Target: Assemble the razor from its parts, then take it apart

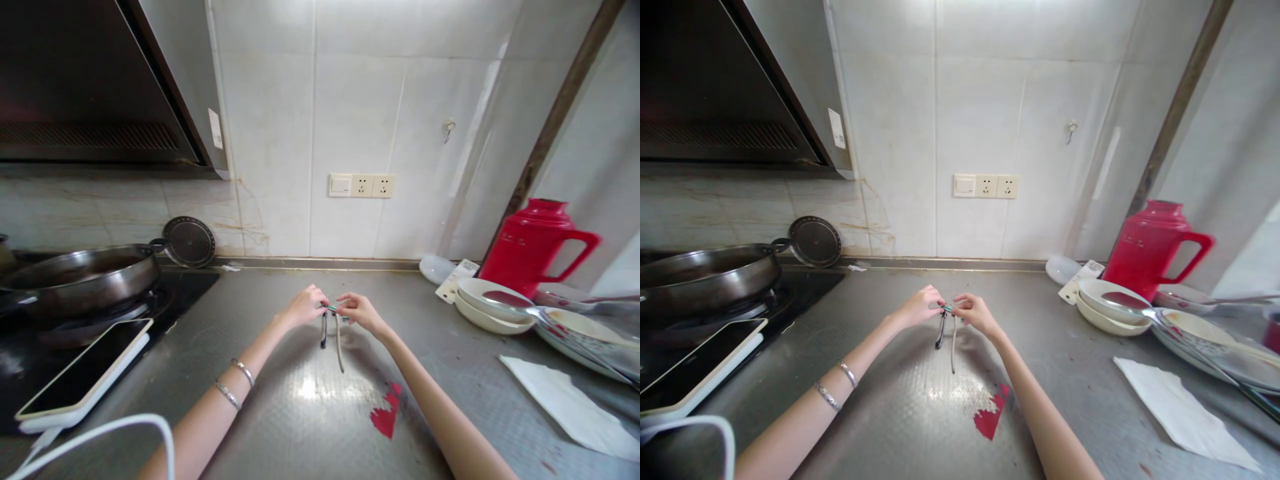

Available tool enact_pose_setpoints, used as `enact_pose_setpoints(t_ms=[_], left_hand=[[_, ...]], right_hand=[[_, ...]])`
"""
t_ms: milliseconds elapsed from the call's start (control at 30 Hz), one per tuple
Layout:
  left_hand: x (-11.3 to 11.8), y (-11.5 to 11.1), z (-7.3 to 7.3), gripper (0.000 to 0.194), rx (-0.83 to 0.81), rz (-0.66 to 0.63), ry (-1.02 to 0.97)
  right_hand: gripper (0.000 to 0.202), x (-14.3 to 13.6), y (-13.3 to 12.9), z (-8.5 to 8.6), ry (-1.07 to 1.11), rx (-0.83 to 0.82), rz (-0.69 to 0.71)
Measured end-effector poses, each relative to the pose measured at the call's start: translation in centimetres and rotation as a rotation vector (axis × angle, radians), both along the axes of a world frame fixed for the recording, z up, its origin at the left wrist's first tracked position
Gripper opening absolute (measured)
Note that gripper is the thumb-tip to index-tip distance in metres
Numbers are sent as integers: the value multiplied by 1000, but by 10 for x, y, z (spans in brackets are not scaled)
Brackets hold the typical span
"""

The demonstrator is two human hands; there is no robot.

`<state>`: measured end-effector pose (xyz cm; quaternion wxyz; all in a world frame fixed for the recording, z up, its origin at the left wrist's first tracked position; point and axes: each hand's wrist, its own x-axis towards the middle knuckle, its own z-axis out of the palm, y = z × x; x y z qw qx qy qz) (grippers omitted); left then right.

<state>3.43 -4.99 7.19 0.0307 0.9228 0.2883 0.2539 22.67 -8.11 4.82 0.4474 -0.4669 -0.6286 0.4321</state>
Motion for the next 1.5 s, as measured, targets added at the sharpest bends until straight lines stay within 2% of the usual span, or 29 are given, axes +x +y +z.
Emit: enact_pose_setpoints(t_ms=[167, 433, 567, 733, 867, 1033, 1500], left_hand=[[2, -3, -3, 10, -1, 16, -50], [2, -1, -10, 10, 1, 47, -149], [3, 0, -14, 11, -6, 53, -157], [2, 3, -18, 25, -20, 100, -214], [0, 6, -19, 23, -43, 126, -228], [0, 6, -19, 22, -49, 136, -217], [-1, 7, -21, 22, -72, 142, -186]], right_hand=[[31, 2, 4, -1, -6, 55, -49], [28, 3, 0, 3, -236, 276, -116], [27, 7, 2, 0, -276, 327, -132], [27, 31, 13, -13, -356, 332, -194], [25, 51, 18, -27, -458, 340, -240], [26, 57, 22, -39, -496, 334, -243], [23, 51, 21, -39, -603, 287, -223]])
